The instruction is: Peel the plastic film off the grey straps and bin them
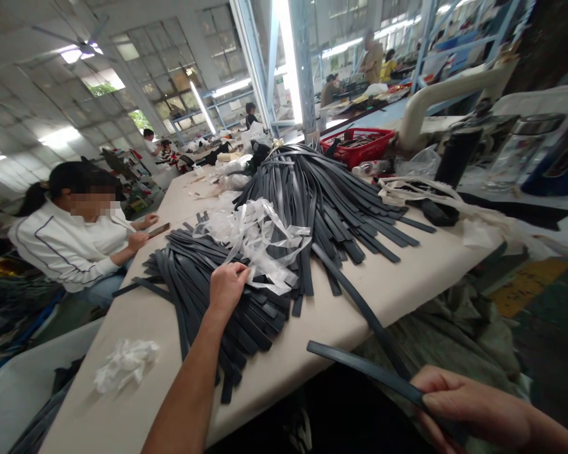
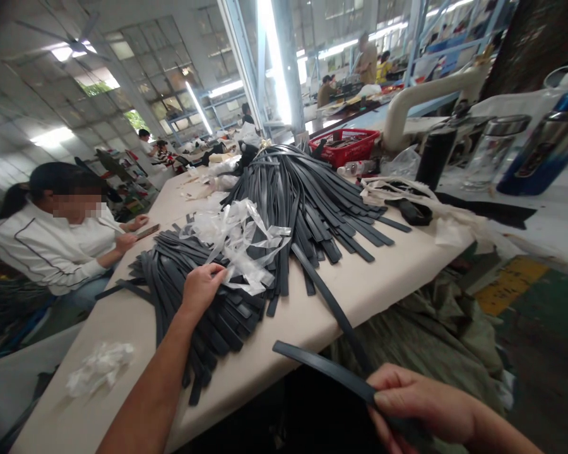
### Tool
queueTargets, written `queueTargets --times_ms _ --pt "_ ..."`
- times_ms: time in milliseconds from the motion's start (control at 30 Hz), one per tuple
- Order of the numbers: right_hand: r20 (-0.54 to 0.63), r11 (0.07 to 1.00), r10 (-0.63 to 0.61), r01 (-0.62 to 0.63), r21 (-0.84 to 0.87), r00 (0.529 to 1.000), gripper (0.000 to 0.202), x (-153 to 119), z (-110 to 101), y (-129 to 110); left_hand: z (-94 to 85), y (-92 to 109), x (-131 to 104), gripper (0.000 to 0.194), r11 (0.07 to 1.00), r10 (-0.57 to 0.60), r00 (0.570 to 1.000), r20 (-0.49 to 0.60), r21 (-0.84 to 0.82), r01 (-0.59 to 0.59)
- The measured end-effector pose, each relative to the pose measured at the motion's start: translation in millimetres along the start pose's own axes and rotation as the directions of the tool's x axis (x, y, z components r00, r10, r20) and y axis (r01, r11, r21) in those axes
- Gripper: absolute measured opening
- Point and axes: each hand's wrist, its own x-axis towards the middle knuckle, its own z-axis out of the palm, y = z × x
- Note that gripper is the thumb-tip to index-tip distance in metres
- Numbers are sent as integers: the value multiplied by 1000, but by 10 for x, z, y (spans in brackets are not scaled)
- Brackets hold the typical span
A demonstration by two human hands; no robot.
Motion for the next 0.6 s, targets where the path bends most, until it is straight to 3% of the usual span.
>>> queueTargets --times_ms 133,233,300,467,600 --pt "-66 984 -147 153 88 987 56 182 127 -65 -189 37 -115 25 994 -47 997 -65 -98 41" --pt "-38 921 -355 357 157 934 45 437 339 -411 -371 103 -298 29 948 -116 988 -103 -310 79" --pt "14 890 -449 445 102 893 39 650 516 -691 -455 165 -453 28 874 -171 979 -113 -476 97" --pt "145 818 -514 534 -216 846 34 1215 941 -1201 -525 310 -863 29 777 -224 974 -37 -610 156" --pt "130 826 -531 546 -139 837 40 1578 1141 -1374 -546 357 -1071 29 742 -230 973 2 -647 176"
